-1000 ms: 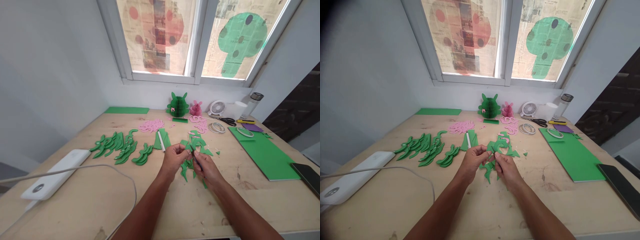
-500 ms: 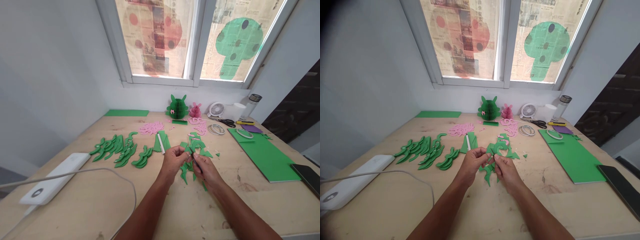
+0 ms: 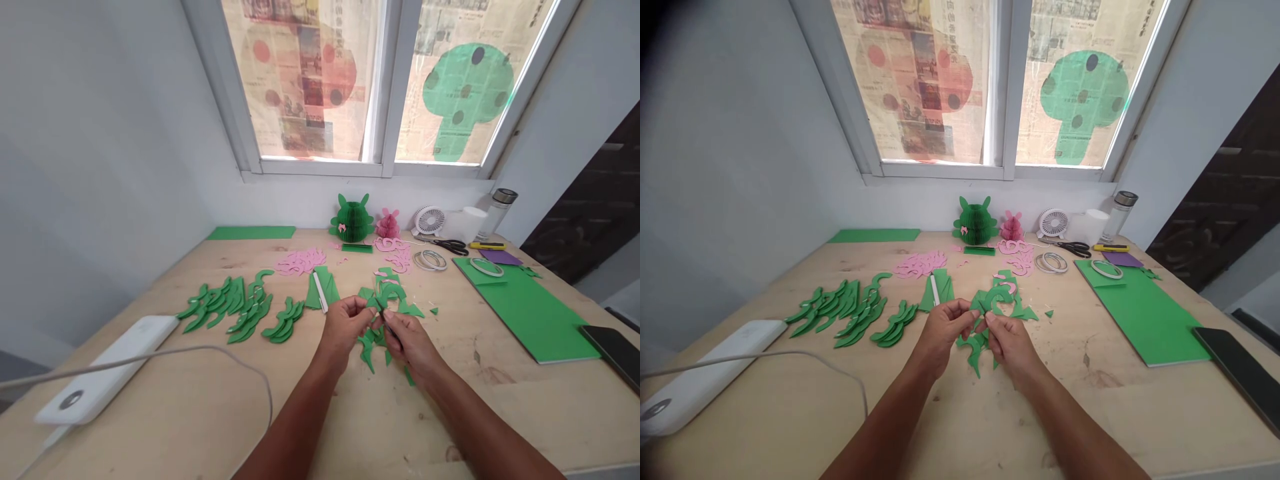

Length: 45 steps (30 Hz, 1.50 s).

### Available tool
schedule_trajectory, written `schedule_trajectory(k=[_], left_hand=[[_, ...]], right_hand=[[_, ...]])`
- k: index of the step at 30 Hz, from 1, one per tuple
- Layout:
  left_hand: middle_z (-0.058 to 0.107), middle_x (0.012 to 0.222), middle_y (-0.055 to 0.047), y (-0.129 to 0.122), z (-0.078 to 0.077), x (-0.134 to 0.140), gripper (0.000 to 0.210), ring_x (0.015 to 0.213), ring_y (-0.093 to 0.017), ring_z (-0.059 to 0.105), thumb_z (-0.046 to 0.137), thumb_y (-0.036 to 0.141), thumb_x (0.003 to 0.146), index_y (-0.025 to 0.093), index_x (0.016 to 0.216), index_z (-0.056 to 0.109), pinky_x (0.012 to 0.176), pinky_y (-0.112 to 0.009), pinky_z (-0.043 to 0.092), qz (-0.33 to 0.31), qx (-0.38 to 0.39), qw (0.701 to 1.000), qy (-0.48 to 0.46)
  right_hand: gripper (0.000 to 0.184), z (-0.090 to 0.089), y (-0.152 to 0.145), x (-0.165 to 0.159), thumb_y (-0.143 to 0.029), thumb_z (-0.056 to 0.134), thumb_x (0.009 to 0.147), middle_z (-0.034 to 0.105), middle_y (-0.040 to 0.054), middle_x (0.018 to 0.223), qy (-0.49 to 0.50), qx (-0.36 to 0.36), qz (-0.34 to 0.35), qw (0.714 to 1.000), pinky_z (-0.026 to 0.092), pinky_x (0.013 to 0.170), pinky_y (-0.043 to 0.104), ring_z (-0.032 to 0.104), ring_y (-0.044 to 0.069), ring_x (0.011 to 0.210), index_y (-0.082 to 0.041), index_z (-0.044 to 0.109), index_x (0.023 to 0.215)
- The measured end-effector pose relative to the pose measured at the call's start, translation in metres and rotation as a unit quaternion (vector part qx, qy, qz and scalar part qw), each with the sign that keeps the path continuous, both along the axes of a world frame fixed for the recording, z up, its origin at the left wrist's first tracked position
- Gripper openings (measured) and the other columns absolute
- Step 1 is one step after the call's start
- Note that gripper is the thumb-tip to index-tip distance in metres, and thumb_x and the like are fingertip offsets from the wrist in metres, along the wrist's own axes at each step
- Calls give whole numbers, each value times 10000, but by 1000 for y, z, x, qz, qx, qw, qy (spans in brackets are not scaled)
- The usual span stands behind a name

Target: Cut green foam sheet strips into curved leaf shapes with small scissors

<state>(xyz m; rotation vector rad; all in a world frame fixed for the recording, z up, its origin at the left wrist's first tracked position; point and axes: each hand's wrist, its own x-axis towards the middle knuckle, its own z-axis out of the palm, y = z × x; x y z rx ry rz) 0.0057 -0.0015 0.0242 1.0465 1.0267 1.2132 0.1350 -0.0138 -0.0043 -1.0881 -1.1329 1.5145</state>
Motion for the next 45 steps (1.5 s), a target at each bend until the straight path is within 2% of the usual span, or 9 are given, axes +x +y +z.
schedule_trajectory(k=[16, 28, 45], left_hand=[[430, 437, 57, 3, -7, -2, 216, 416, -64, 357, 667, 290, 577, 159, 517, 505, 440, -208, 288, -2, 4, 1000, -2], [435, 433, 57, 4, -5, -1, 217, 408, -62, 359, 676, 292, 553, 160, 518, 507, 429, -206, 291, 3, -12, 1000, -9], [442, 435, 62, 2, -6, -2, 164, 415, -62, 358, 633, 235, 605, 162, 533, 505, 446, -210, 288, -3, -4, 1000, -10]], right_hand=[[425, -2, 1, 0, -558, 534, 758, 303, -93, 349, -10, 4, 3, 1000, 102, 348, 215, 158, 56, 322, -145, 587, 672], [423, 2, 0, -1, -567, 540, 745, 290, -95, 344, -23, 3, 0, 1000, 97, 354, 220, 153, 58, 324, -154, 570, 659], [409, 0, -1, -1, -536, 531, 775, 302, -89, 345, -27, 10, -7, 1000, 85, 360, 220, 165, 55, 328, -146, 585, 666]])
